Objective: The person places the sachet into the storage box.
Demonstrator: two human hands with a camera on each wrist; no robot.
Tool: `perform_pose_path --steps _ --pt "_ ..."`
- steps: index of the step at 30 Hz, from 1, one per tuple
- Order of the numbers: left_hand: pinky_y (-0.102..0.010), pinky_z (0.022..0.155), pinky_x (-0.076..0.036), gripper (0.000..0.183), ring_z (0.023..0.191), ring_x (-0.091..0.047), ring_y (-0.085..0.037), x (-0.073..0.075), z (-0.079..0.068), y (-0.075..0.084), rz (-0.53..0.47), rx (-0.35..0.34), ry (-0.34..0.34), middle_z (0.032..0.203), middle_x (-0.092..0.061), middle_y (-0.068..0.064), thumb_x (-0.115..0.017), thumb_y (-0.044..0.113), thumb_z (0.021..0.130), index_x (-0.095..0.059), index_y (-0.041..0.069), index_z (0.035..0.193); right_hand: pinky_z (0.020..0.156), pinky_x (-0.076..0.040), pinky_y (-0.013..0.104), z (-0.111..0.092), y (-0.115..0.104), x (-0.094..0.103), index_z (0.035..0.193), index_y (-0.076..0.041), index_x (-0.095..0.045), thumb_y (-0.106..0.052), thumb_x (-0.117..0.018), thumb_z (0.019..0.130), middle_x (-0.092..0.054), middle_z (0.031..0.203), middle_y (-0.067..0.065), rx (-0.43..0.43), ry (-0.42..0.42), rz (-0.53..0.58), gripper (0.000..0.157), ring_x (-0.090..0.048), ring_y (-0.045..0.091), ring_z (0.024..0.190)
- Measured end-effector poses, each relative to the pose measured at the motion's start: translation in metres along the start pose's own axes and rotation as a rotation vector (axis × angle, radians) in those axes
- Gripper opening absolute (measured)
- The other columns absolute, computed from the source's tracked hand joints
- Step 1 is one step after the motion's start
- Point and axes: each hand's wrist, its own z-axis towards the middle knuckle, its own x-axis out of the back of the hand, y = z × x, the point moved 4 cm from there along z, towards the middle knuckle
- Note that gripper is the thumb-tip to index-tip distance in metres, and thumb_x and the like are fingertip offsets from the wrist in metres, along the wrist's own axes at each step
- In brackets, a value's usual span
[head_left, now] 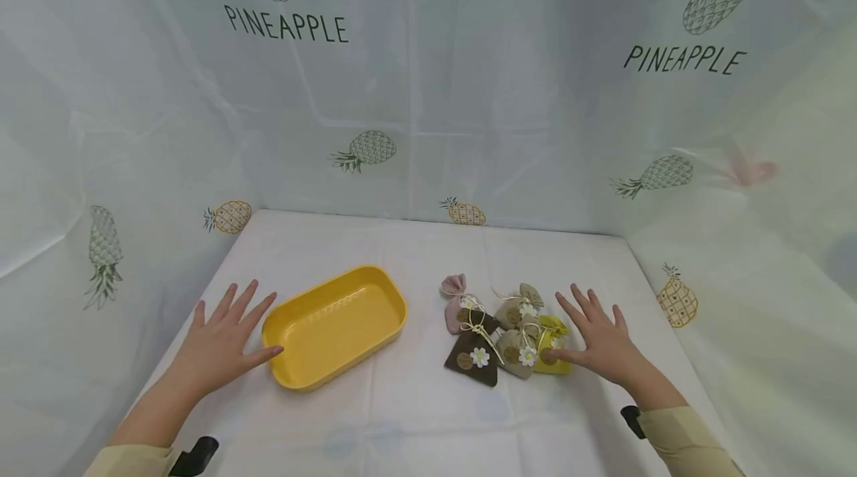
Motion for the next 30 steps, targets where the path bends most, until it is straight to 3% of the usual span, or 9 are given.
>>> perform_pose_path --steps 10,19,24,30 --pt "-0.078 0.101 -0.009 0.097 0.141 -0.015 -0.048 -0.006 0.003 0.006 -0.03 -0.026 -0.026 0.159 -0.019 -0.019 -0.067 0.067 0.077 -0.032 0.017 0.152 0.106 0.0 0.073 0.015 -0.026 -0.007 0.153 -0.012 -0.03 -0.056 -0.075 0.077 -0.016 0.16 0.02 0.094 -0.028 0.104 0.099 -0.008 0.046 0.144" --pt "-0.075 0.102 -0.015 0.099 0.14 -0.02 -0.048 -0.019 0.003 0.005 -0.096 -0.04 -0.057 0.157 -0.023 -0.02 -0.066 0.07 0.076 -0.034 0.013 0.15 0.105 -0.009 0.072 0.027 -0.059 -0.013 0.151 -0.01 -0.036 -0.048 -0.081 0.073 -0.023 0.157 0.02 0.272 -0.038 0.15 0.098 -0.016 0.046 0.143" --pt "-0.074 0.102 -0.019 0.111 0.138 -0.021 -0.051 -0.032 0.004 -0.002 -0.19 0.002 -0.089 0.156 -0.022 -0.024 -0.072 0.07 0.07 -0.03 0.007 0.151 0.106 -0.013 0.071 0.036 -0.075 -0.018 0.149 -0.015 -0.041 -0.042 -0.087 0.068 -0.029 0.157 0.013 0.363 -0.073 0.16 0.096 -0.019 0.044 0.143" --pt "-0.072 0.101 -0.024 0.123 0.136 -0.022 -0.055 -0.048 0.001 -0.009 -0.298 0.064 -0.13 0.154 -0.021 -0.029 -0.077 0.07 0.063 -0.026 0.001 0.151 0.106 -0.017 0.07 0.046 -0.087 -0.028 0.149 -0.018 -0.042 -0.042 -0.088 0.067 -0.03 0.156 0.014 0.448 -0.154 0.161 0.097 -0.02 0.044 0.143"
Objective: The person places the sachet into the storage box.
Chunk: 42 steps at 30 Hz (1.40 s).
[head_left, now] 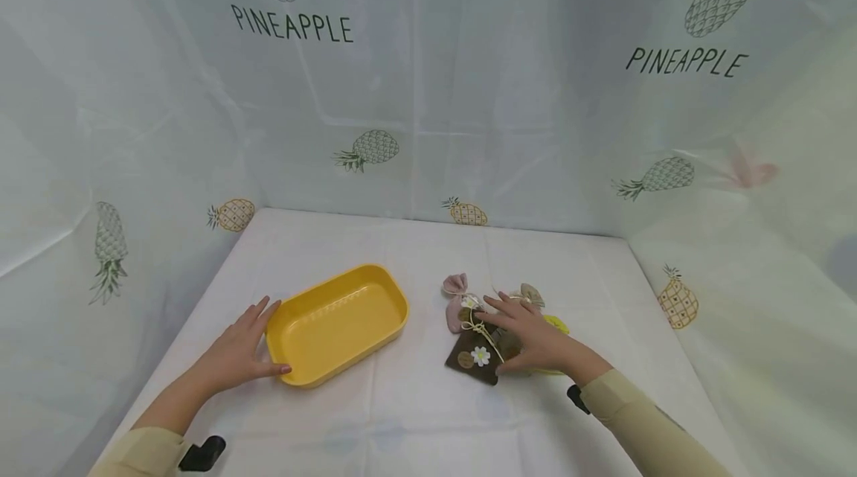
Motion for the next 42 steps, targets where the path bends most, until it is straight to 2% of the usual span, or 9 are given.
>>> perform_pose_path --steps 8,14,17,27,34,39,42 --pt "-0.07 0.101 -0.028 0.127 0.133 -0.024 -0.056 -0.007 -0.001 -0.002 -0.001 0.006 -0.023 0.151 -0.023 -0.033 -0.081 0.067 0.06 -0.026 -0.006 0.148 0.107 -0.026 0.062 0.014 0.003 -0.016 0.145 -0.024 -0.048 -0.042 -0.09 0.064 -0.034 0.153 0.013 -0.017 -0.116 -0.021 0.094 -0.031 0.037 0.139" --pt "-0.067 0.104 -0.026 0.131 0.135 -0.025 -0.053 -0.012 -0.002 -0.007 -0.091 0.004 -0.05 0.151 -0.023 -0.035 -0.085 0.06 0.06 -0.018 -0.01 0.148 0.096 -0.044 0.053 0.022 0.005 -0.024 0.142 -0.029 -0.051 -0.037 -0.092 0.062 -0.035 0.149 0.01 -0.063 -0.163 -0.026 0.09 -0.042 0.036 0.129" --pt "-0.066 0.104 -0.027 0.132 0.135 -0.026 -0.052 -0.011 0.0 -0.011 -0.115 -0.012 -0.045 0.151 -0.023 -0.034 -0.088 0.055 0.059 -0.017 -0.011 0.148 0.091 -0.048 0.047 0.025 0.007 -0.026 0.141 -0.029 -0.053 -0.034 -0.093 0.061 -0.038 0.144 0.008 -0.068 -0.169 -0.037 0.09 -0.046 0.03 0.122" --pt "-0.065 0.103 -0.029 0.13 0.134 -0.028 -0.052 -0.012 0.004 -0.009 -0.191 -0.024 -0.058 0.15 -0.024 -0.035 -0.088 0.053 0.061 -0.016 -0.011 0.148 0.09 -0.05 0.041 0.032 0.01 -0.028 0.133 -0.026 -0.062 -0.027 -0.094 0.062 -0.043 0.128 0.004 -0.116 -0.196 -0.004 0.078 -0.05 0.021 0.109" --pt "-0.064 0.105 -0.029 0.129 0.135 -0.028 -0.052 -0.016 0.011 -0.004 -0.199 -0.053 -0.032 0.15 -0.024 -0.035 -0.088 0.051 0.062 -0.015 -0.012 0.148 0.085 -0.051 0.038 0.034 0.013 -0.033 0.134 -0.03 -0.06 -0.028 -0.093 0.064 -0.041 0.133 0.005 -0.173 -0.233 0.042 0.077 -0.052 0.02 0.107" --pt "-0.062 0.106 -0.028 0.131 0.137 -0.027 -0.05 -0.021 0.019 0.004 -0.211 -0.034 -0.043 0.151 -0.025 -0.032 -0.088 0.053 0.061 -0.015 -0.01 0.149 0.083 -0.051 0.044 0.033 0.016 -0.035 0.13 -0.032 -0.062 -0.026 -0.093 0.064 -0.04 0.134 0.007 -0.199 -0.235 0.095 0.073 -0.052 0.021 0.107" --pt "-0.062 0.107 -0.027 0.132 0.138 -0.026 -0.049 -0.023 0.025 0.011 -0.226 -0.019 -0.059 0.152 -0.024 -0.031 -0.087 0.054 0.061 -0.013 -0.009 0.15 0.086 -0.05 0.046 0.033 0.017 -0.036 0.128 -0.032 -0.062 -0.022 -0.093 0.065 -0.04 0.133 0.009 -0.21 -0.236 0.138 0.071 -0.05 0.023 0.11"
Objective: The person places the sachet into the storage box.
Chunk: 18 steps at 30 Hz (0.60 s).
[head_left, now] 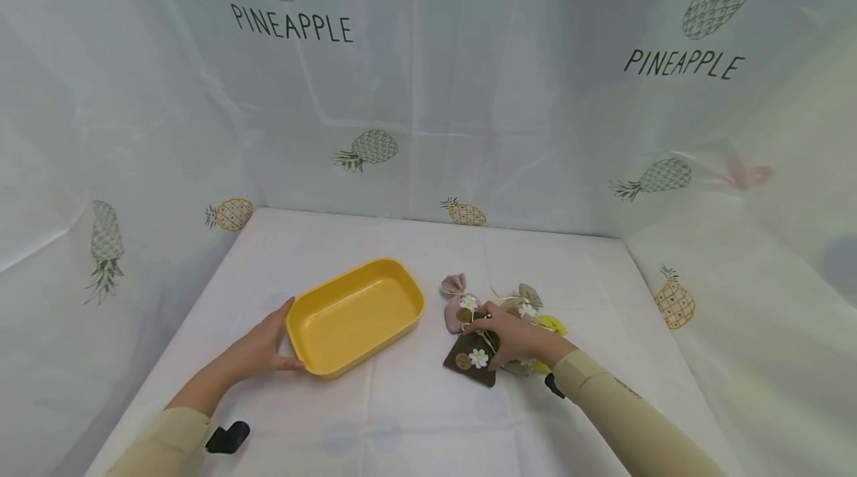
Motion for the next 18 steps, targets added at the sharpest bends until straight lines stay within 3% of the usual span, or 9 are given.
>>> perform_pose_path --steps 6,18 --pt "-0.061 0.109 -0.024 0.133 0.139 -0.023 -0.048 -0.005 0.011 0.006 -0.041 0.027 -0.021 0.154 -0.021 -0.03 -0.089 0.052 0.06 -0.011 -0.007 0.151 0.092 -0.049 0.048 0.001 0.0 -0.002 0.128 -0.031 -0.061 -0.018 -0.091 0.065 -0.034 0.147 0.019 -0.044 -0.019 0.059 0.071 -0.047 0.032 0.122" --pt "-0.06 0.111 -0.02 0.138 0.143 -0.016 -0.045 -0.016 0.032 0.005 -0.113 0.035 -0.084 0.16 -0.009 -0.024 -0.085 0.056 0.063 0.004 0.007 0.156 0.096 -0.047 0.048 0.0 -0.003 0.0 0.13 -0.03 -0.061 -0.017 -0.09 0.068 -0.033 0.153 0.017 -0.033 -0.029 -0.004 0.07 -0.044 0.037 0.13"
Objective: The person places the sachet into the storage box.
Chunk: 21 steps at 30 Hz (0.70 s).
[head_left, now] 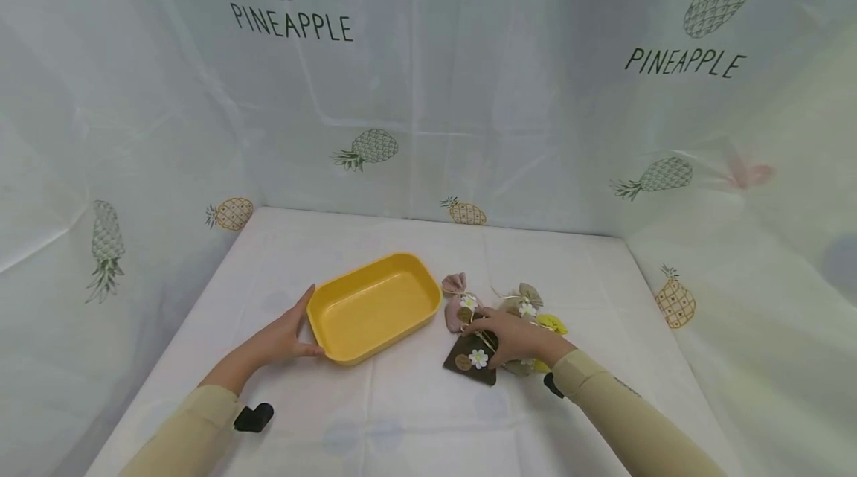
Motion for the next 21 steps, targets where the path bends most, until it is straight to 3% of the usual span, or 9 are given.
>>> perform_pose_path --steps 7,15,21 --pt "-0.078 0.101 0.001 0.135 0.142 -0.015 -0.048 -0.003 0.005 0.0 -0.01 0.049 -0.033 0.16 -0.008 -0.022 -0.084 0.056 0.065 0.007 0.015 0.157 0.095 -0.047 0.048 0.002 0.0 -0.001 0.126 -0.031 -0.063 -0.014 -0.089 0.068 -0.035 0.152 0.019 0.018 0.003 0.008 0.066 -0.045 0.038 0.129" --pt "-0.077 0.099 0.011 0.132 0.143 -0.008 -0.048 -0.007 0.006 -0.006 -0.074 0.039 -0.044 0.161 -0.002 -0.021 -0.083 0.052 0.07 0.011 0.018 0.156 0.089 -0.051 0.044 0.001 -0.004 0.0 0.117 -0.033 -0.066 -0.008 -0.087 0.069 -0.037 0.149 0.02 0.053 0.015 0.05 0.058 -0.045 0.039 0.128" --pt "-0.075 0.099 0.014 0.131 0.143 -0.005 -0.048 -0.01 0.007 -0.01 -0.111 0.044 -0.039 0.161 0.0 -0.02 -0.083 0.052 0.07 0.011 0.02 0.156 0.087 -0.051 0.039 0.001 -0.008 0.0 0.115 -0.031 -0.065 0.002 -0.082 0.069 -0.047 0.132 0.004 0.092 0.008 0.075 0.059 -0.049 0.025 0.115"
